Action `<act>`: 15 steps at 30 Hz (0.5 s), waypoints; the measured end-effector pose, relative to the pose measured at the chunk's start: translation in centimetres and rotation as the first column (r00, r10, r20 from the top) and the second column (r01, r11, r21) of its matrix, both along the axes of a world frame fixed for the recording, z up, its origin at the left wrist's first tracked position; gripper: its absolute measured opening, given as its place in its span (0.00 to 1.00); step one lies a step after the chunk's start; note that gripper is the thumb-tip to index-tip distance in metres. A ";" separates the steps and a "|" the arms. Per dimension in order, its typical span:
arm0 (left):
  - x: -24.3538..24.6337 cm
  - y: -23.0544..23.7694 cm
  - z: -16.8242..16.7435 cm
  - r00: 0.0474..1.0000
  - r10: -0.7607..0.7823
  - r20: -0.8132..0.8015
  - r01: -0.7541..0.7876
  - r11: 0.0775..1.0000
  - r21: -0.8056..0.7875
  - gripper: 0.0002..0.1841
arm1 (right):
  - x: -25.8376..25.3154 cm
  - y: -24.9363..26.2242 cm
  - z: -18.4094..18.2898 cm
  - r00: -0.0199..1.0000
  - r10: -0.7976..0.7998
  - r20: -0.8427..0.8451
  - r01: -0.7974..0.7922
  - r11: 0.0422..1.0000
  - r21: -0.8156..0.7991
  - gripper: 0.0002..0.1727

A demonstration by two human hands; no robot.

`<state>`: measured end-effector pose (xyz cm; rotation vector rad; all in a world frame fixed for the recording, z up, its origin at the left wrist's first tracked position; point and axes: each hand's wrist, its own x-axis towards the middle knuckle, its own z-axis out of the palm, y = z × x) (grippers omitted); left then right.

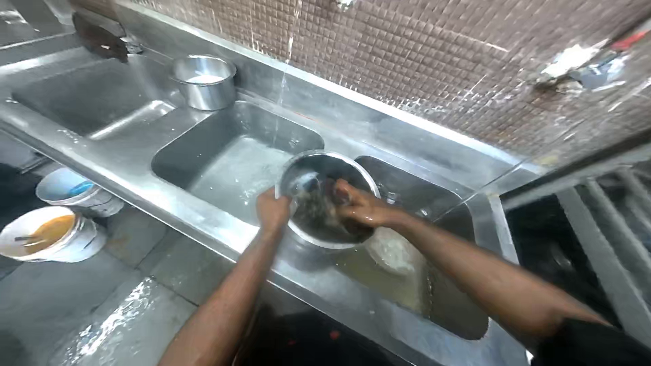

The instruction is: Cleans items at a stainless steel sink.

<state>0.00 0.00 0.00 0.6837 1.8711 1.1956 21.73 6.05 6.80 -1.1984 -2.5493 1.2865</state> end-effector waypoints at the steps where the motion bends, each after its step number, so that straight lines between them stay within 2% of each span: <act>1: 0.0 0.0 0.0 1.000 -0.006 -0.009 0.006 1.000 0.003 0.04 | 0.6 0.2 0.3 0.992 0.106 0.071 -0.106 0.994 -0.015 0.22; 3: 0.0 0.2 0.1 1.000 -0.014 -0.012 0.014 1.000 0.000 0.04 | 1.0 1.2 0.5 0.903 0.283 0.324 -0.309 0.951 0.031 0.17; 4: 0.0 0.2 0.0 1.000 -0.011 -0.014 0.011 1.000 -0.003 0.04 | 0.8 1.6 0.2 0.857 0.308 0.413 -0.359 0.932 0.052 0.16; 5: 0.0 0.1 0.0 1.000 -0.004 -0.017 0.004 1.000 -0.004 0.03 | 0.5 1.8 -0.6 0.850 0.310 0.425 -0.377 0.922 0.081 0.17; 6: 0.0 0.1 -0.1 1.000 -0.002 -0.016 0.002 1.000 -0.008 0.03 | 0.1 2.0 -1.6 0.870 0.324 0.370 -0.382 0.919 0.093 0.21; 7: 0.0 0.2 -0.2 1.000 -0.002 -0.015 0.001 1.000 -0.012 0.03 | -0.5 2.2 -2.6 0.876 0.358 0.323 -0.401 0.913 0.074 0.31; 8: -0.1 0.2 -0.4 1.000 -0.004 -0.011 0.004 1.000 -0.016 0.03 | -1.2 2.1 -3.7 0.857 0.391 0.336 -0.429 0.902 0.045 0.43; 9: 0.0 0.1 -0.7 1.000 0.000 -0.002 0.000 1.000 -0.009 0.04 | -2.0 1.9 -4.9 0.818 0.406 0.407 -0.452 0.892 0.019 0.51; 10: 0.0 0.0 -1.3 1.000 0.010 0.003 -0.010 1.000 0.009 0.04 | -2.9 1.5 -6.2 0.778 0.403 0.481 -0.459 0.889 -0.002 0.52; 12: 0.3 -0.2 -2.1 1.000 0.024 0.008 -0.024 0.999 0.041 0.05 | -4.7 0.7 -8.4 0.701 0.392 0.596 -0.475 0.880 -0.019 0.47; 15: 0.6 -0.3 -1.9 0.999 0.028 -0.028 -0.028 0.999 0.032 0.06 | -6.3 0.6 -9.1 0.679 0.416 0.605 -0.522 0.853 -0.001 0.42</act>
